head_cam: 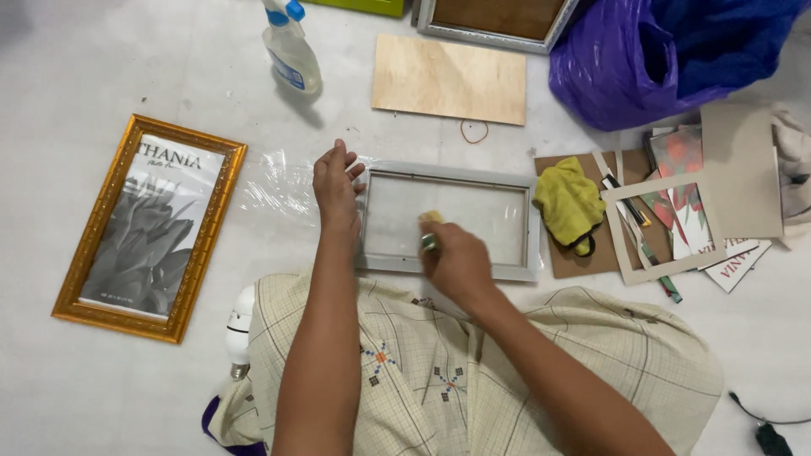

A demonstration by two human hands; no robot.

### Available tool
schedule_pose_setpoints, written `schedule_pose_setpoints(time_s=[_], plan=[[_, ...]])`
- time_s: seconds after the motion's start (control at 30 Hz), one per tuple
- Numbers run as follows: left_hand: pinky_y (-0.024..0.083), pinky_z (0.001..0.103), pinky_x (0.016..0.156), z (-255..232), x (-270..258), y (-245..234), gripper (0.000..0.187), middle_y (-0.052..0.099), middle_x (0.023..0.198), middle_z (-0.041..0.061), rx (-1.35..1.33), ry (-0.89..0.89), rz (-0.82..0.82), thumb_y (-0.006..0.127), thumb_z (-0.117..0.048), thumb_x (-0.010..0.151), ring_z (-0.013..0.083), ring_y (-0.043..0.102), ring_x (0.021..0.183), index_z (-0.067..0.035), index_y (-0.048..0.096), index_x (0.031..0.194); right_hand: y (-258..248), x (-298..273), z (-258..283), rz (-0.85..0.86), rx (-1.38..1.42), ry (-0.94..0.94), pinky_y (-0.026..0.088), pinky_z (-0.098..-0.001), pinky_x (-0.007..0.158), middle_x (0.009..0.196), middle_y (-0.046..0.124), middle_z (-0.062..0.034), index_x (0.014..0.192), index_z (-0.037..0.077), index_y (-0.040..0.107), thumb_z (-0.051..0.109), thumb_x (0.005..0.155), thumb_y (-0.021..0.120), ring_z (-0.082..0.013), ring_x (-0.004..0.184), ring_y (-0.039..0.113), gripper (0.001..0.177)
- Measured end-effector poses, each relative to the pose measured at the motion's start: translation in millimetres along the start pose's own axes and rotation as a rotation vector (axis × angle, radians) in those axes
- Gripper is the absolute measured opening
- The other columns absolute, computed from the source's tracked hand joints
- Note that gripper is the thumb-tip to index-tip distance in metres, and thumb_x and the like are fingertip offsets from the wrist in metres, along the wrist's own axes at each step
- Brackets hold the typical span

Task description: Cleaning the glass of a picture frame using a cloth and a brush

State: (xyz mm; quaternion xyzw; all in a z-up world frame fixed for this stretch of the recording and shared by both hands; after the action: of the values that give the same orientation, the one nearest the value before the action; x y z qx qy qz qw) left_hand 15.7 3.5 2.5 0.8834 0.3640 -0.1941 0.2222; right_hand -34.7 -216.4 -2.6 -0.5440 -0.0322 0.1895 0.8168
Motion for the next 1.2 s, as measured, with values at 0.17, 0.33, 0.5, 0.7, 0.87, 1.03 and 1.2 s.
schedule_pose_setpoints(time_s=[0.17,0.33,0.5,0.7,0.87,1.03,1.2], plan=[[0.05,0.02,0.059,3,7,-4,0.057,0.062,0.109,0.007,-0.031,-0.001,-0.003,0.064,-0.05,0.094,0.0139,0.068,0.088,-0.006,0.052,0.128,-27,8,55,0.077,0.248,-0.037,0.059,-0.0456,0.079,0.087,0.077,-0.0045,0.118,0.032,0.073,0.029,0.086,0.064,-0.0345,0.089,0.075,0.034],[0.049,0.022,0.061,2,5,-5,0.056,0.063,0.109,0.006,-0.042,-0.004,0.003,0.065,-0.051,0.094,0.014,0.068,0.088,-0.007,0.053,0.126,-67,35,15,0.005,0.424,0.255,0.06,-0.0461,0.079,0.089,0.077,-0.0143,0.109,0.029,0.08,0.036,0.081,0.065,-0.0344,0.088,0.076,0.032],[0.049,0.022,0.061,6,7,-1,0.055,0.065,0.111,0.007,-0.049,-0.028,-0.01,0.065,-0.05,0.093,0.0145,0.069,0.089,-0.007,0.054,0.126,-91,44,-54,-0.238,-0.262,0.254,0.061,-0.054,0.077,0.08,0.073,-0.0158,0.101,0.013,0.076,0.031,0.086,0.066,-0.0421,0.081,0.075,0.025],[0.049,0.022,0.059,7,5,-1,0.057,0.064,0.108,0.007,-0.033,-0.024,0.004,0.066,-0.05,0.094,0.0146,0.069,0.087,-0.006,0.054,0.128,-23,39,-18,-0.155,-0.13,0.1,0.057,-0.0594,0.084,0.099,0.072,-0.0201,0.122,0.015,0.069,0.025,0.086,0.069,-0.048,0.092,0.072,0.038],[0.049,0.022,0.058,8,12,-6,0.055,0.064,0.108,0.006,-0.009,-0.032,0.007,0.064,-0.048,0.096,0.0147,0.069,0.086,-0.006,0.053,0.128,-32,32,58,-0.104,0.294,0.048,0.059,-0.0507,0.084,0.095,0.074,-0.0099,0.121,0.028,0.071,0.031,0.087,0.067,-0.0396,0.093,0.074,0.035],[0.049,0.021,0.056,5,11,-7,0.056,0.063,0.107,0.007,-0.046,-0.025,0.003,0.065,-0.048,0.095,0.0145,0.068,0.085,-0.005,0.051,0.128,-53,43,13,-0.104,0.604,0.233,0.059,-0.0423,0.077,0.084,0.077,-0.0146,0.112,0.022,0.08,0.026,0.083,0.071,-0.029,0.082,0.075,0.031],[0.05,0.021,0.056,4,8,-5,0.053,0.064,0.105,0.005,-0.025,-0.028,0.006,0.065,-0.049,0.095,0.0134,0.069,0.084,-0.008,0.053,0.125,-113,39,-54,-0.286,0.222,0.355,0.056,-0.0504,0.071,0.075,0.073,-0.0191,0.092,0.011,0.081,0.027,0.08,0.073,-0.0397,0.079,0.074,0.022]])
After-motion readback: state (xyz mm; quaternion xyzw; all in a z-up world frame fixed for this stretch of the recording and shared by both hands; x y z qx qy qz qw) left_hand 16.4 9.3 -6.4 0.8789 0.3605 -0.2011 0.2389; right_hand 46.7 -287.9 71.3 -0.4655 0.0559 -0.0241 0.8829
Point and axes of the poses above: each hand's wrist, its own x-axis towards the middle knuckle, its own y-axis out of the palm, z = x × y, the point moved 2 cm from there along x, towards the middle knuckle
